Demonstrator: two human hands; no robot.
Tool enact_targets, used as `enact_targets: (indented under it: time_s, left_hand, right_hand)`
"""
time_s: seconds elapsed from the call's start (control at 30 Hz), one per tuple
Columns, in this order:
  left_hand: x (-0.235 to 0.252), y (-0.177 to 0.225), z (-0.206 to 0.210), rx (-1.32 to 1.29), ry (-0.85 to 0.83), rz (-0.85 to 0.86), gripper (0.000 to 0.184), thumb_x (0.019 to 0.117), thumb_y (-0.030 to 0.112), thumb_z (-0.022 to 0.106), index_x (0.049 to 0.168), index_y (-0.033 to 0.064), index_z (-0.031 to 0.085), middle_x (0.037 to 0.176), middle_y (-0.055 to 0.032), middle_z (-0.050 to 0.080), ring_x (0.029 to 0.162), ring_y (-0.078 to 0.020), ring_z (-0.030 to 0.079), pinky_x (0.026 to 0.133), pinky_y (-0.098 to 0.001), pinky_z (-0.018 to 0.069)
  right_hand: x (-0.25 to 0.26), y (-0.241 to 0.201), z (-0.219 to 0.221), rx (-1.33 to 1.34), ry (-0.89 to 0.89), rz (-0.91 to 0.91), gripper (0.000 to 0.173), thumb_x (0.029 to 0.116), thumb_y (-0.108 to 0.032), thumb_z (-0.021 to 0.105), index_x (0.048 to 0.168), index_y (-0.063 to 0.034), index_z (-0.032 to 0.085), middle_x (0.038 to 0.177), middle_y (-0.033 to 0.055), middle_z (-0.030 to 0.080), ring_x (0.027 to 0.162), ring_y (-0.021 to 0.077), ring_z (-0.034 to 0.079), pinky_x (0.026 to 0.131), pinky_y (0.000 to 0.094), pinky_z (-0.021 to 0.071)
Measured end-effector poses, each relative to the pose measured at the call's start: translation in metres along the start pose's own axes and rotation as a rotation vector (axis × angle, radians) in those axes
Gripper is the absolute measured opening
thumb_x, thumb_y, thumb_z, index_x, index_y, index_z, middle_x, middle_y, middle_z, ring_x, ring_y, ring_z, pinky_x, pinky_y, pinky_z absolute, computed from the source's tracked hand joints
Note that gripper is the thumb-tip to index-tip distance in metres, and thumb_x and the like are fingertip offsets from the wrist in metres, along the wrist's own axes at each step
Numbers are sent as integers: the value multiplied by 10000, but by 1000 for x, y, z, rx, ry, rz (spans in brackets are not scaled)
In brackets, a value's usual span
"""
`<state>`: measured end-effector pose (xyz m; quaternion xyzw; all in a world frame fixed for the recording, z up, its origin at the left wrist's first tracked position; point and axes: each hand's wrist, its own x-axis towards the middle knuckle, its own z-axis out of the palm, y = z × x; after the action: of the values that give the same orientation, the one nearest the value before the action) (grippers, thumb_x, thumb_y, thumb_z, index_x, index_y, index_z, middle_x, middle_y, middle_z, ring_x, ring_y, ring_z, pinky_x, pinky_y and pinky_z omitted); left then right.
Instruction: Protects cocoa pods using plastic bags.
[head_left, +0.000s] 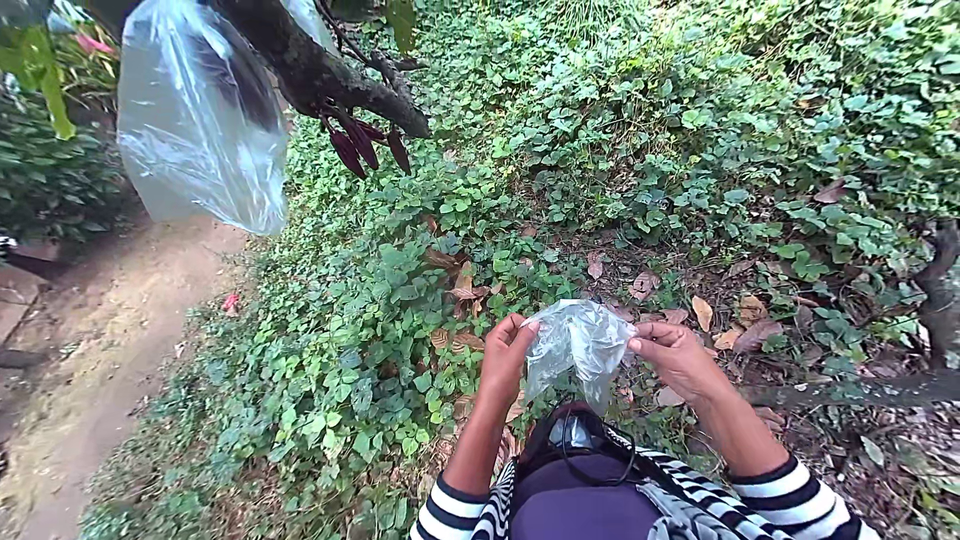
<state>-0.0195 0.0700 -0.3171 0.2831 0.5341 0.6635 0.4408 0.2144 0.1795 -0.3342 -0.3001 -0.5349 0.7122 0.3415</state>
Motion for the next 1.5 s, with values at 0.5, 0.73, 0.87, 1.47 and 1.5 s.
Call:
enact_targets:
  time_s: [0.5, 0.73, 0.87, 1.47, 1.5]
  left_hand:
    - [6, 9, -19, 280, -160, -7, 331, 943, 131, 617, 1245, 4, 575, 1160, -76, 648, 1040, -120, 637, 892, -287, 542]
    - [0, 33, -54, 582, -279, 186, 462, 925, 397, 661, 1252, 70, 671, 1384, -80, 588, 1278, -193, 562, 980, -373, 531]
    - [-13, 58, -71, 546, -361, 280, 485, 919, 516, 676, 1220, 137, 700, 1417, -50, 582, 1305, -195, 555, 1004, -359, 531]
    - [-7, 35, -45, 385, -358, 286, 287, 934, 363, 688, 1120, 147, 718, 1312, -2, 656, 1237, -119, 602, 984, -303, 538]
    - [-5, 33, -44, 382, -365, 290, 278, 934, 366, 694, 1117, 159, 722, 1311, 5, 659, 1229, -116, 611, 976, -300, 548]
  right_hand:
    - [6, -10, -16, 9, 165, -32, 173, 926, 49, 595, 999, -21, 736, 899, 23, 755, 836, 105, 715, 835, 289, 604]
    - [8, -38, -44, -12, 354, -162, 204, 949, 52, 538, 1000, -28, 718, 856, -5, 743, 756, 78, 699, 753, 262, 604]
    - [7, -91, -74, 17, 604, -380, 207, 988, 62, 483, 1021, -11, 674, 847, 12, 736, 743, 97, 710, 755, 284, 622]
    - [-48, -159, -142, -48, 920, -807, 208, 1021, 13, 457, 1078, -85, 631, 883, -64, 720, 777, 62, 704, 777, 270, 618]
    - [-48, -155, -141, -46, 932, -785, 202, 1013, 23, 459, 1065, -77, 627, 862, -61, 716, 757, 62, 702, 763, 267, 620]
